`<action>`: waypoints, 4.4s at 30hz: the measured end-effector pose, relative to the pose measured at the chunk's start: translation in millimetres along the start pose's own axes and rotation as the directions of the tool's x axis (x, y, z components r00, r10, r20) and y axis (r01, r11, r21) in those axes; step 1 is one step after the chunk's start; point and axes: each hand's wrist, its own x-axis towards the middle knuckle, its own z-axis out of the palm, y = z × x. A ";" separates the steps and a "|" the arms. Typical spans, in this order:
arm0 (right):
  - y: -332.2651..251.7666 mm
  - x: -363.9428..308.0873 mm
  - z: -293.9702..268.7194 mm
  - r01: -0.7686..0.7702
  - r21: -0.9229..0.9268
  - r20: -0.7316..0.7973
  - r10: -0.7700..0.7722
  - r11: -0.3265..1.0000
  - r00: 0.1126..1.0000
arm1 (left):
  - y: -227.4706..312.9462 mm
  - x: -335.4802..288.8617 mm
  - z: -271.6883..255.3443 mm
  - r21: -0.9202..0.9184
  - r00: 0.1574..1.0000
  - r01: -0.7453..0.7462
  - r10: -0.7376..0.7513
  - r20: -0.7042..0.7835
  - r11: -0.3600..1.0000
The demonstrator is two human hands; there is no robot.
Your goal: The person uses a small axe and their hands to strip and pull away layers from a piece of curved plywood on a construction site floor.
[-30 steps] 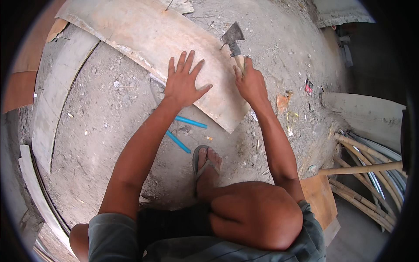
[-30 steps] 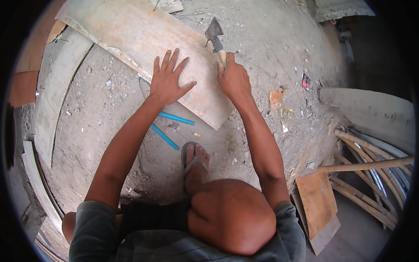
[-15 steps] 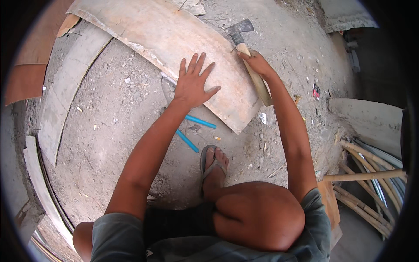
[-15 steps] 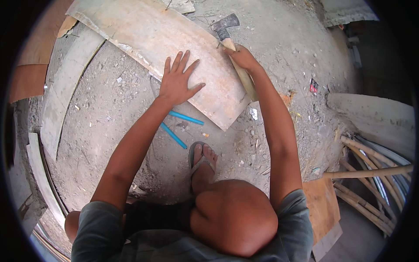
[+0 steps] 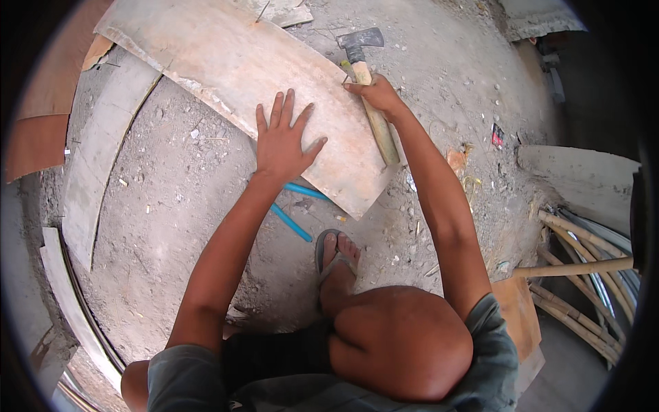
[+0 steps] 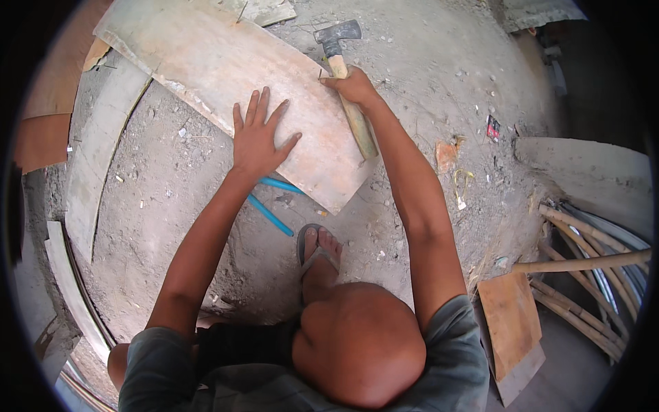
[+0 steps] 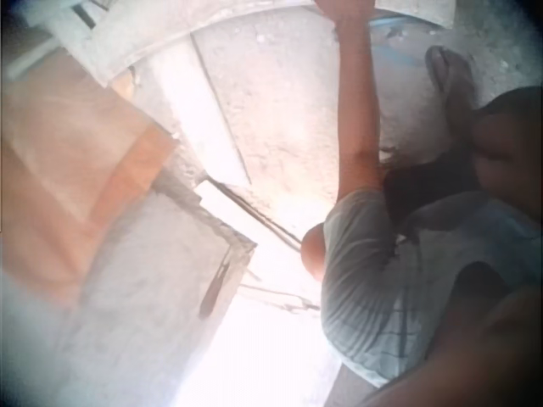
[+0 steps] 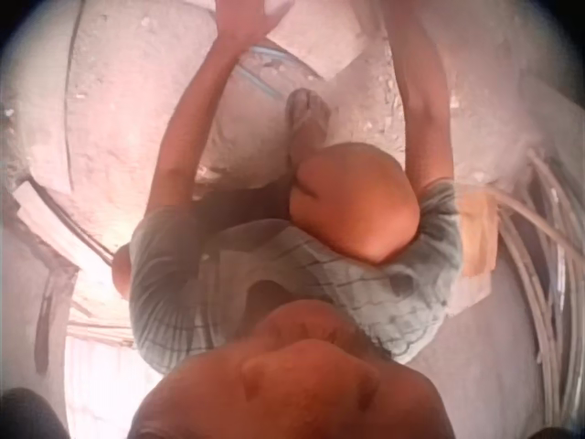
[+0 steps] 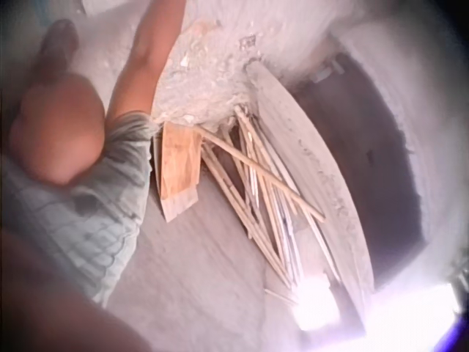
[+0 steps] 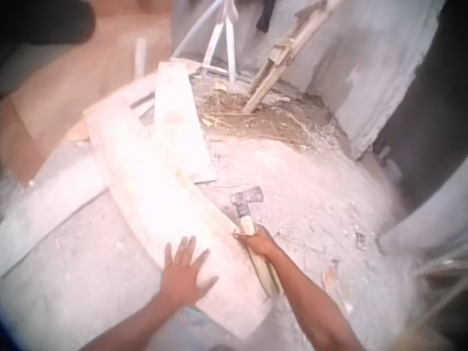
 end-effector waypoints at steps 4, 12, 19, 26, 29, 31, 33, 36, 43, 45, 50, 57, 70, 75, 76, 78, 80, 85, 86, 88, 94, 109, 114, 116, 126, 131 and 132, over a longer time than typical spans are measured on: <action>4.4 -3.4 -3.6 -0.024 0.082 0.016 0.023 0.996 1.000 | 11.3 6.3 2.9 0.013 0.999 0.036 -0.036 -0.005 0.999; -59.1 -133.1 10.8 0.094 -0.361 -0.360 -0.232 0.928 0.904 | 12.9 48.9 10.2 0.069 0.997 0.070 -0.072 0.024 0.995; -83.1 -178.4 8.8 0.216 -0.344 -0.394 -0.350 0.914 0.850 | 15.9 58.9 25.4 0.165 0.996 0.047 -0.058 0.064 0.985; -64.8 -137.4 17.0 0.055 -0.638 -0.178 -0.217 0.768 0.960 | 21.7 69.6 23.7 0.183 0.992 0.062 -0.081 0.096 0.981; -96.0 -153.5 15.1 0.094 -0.468 -0.287 -0.252 0.879 0.924 | 13.9 62.0 24.6 0.188 0.993 0.053 -0.072 0.096 0.981; -97.3 -164.3 20.7 0.211 -0.390 -0.347 -0.355 0.896 0.868 | 12.7 61.0 23.8 0.198 0.995 0.048 -0.065 0.080 0.979; -94.0 -167.7 24.7 0.212 -0.379 -0.386 -0.362 0.901 0.849 | 11.5 59.8 22.5 0.206 0.994 0.052 -0.071 0.087 0.977; -51.0 -143.6 15.2 0.070 -0.540 -0.289 -0.263 0.839 0.921 | 26.4 69.4 23.2 0.175 0.993 0.043 -0.061 0.100 0.984; -94.5 -168.2 14.4 0.199 -0.371 -0.369 -0.340 0.907 0.865 | 13.7 61.3 21.5 0.199 0.995 0.044 -0.060 0.076 0.979; -72.3 -165.0 15.2 0.117 -0.451 -0.316 -0.281 0.885 0.906 | 16.4 62.2 23.4 0.182 0.996 0.046 -0.059 0.068 0.982; -58.0 -136.2 -1.6 0.071 -0.560 -0.222 -0.233 0.825 0.947 | 15.2 56.3 26.1 0.176 0.994 0.033 -0.051 0.099 0.984; -39.1 -141.4 13.6 -0.060 -0.578 -0.171 -0.049 0.814 0.984 | 26.5 68.7 24.2 0.191 0.997 0.032 -0.046 0.069 0.981; -56.7 -120.9 2.4 -0.075 -0.281 -0.167 0.028 0.957 0.986 | 18.6 59.9 22.3 0.215 0.990 0.024 -0.052 0.129 0.976; -27.2 -121.4 18.5 -0.055 -0.548 -0.145 -0.030 0.835 0.989 | 25.8 65.2 24.0 0.158 0.993 0.035 -0.053 0.108 0.987; -36.0 -119.1 17.5 -0.014 -0.568 -0.080 -0.038 0.823 0.996 | 19.6 64.4 23.3 0.152 0.991 0.054 -0.072 0.116 0.987; -50.4 -122.1 11.9 -0.009 -0.445 -0.090 -0.035 0.896 0.995 | 19.5 63.6 22.7 0.156 0.992 0.052 -0.069 0.105 0.986; -80.2 -138.9 10.5 -0.032 -0.299 -0.172 -0.021 0.954 0.985 | 16.3 61.9 22.5 0.151 0.994 0.049 -0.064 0.093 0.987; -46.5 -114.4 12.7 0.022 -0.520 -0.052 -0.058 0.854 0.997 | 7.6 64.0 24.0 0.026 0.998 0.061 -0.061 0.028 0.998; -59.2 -117.8 3.1 -0.053 -0.318 -0.050 0.039 0.947 0.998 | 4.8 60.7 20.6 0.041 0.997 0.072 -0.073 0.032 0.997; -66.0 -130.0 9.0 -0.088 -0.077 -0.201 0.071 0.993 0.977 | 8.3 59.8 13.8 -0.012 0.997 0.039 -0.038 0.069 0.999; -65.9 -120.8 -3.6 -0.186 -0.017 0.125 0.186 0.982 0.974 | -13.6 61.3 0.9 -0.139 0.989 0.044 -0.024 0.143 0.989; 3.8 -53.2 -2.0 0.053 -0.328 -0.171 -0.114 0.943 0.979 | -161.3 9.0 -56.8 -0.845 0.488 0.531 -0.838 0.243 0.065; 35.9 -59.7 -67.4 0.036 -0.235 -0.223 -0.090 0.971 0.971 | -112.1 12.2 -65.9 -0.919 0.637 0.385 -0.697 0.330 -0.083; 26.6 -79.6 -79.6 -0.023 -0.112 -0.140 0.007 0.993 0.990 | -86.3 8.9 -91.6 -0.924 0.683 0.371 -0.647 0.338 -0.091; 48.5 -142.6 -124.2 -0.158 -0.064 -0.094 0.152 0.985 0.984 | -36.6 -2.6 -96.8 -0.911 0.775 0.401 -0.494 0.394 -0.096; 68.4 -151.8 -110.0 -0.016 -0.181 -0.200 -0.020 0.983 0.980 | -51.4 -26.0 -70.0 -0.866 0.744 0.488 -0.467 0.478 -0.111; 70.8 -159.4 -105.5 -0.014 -0.218 -0.235 -0.039 0.976 0.971 | -55.0 -30.0 -68.2 -0.861 0.736 0.497 -0.474 0.484 -0.108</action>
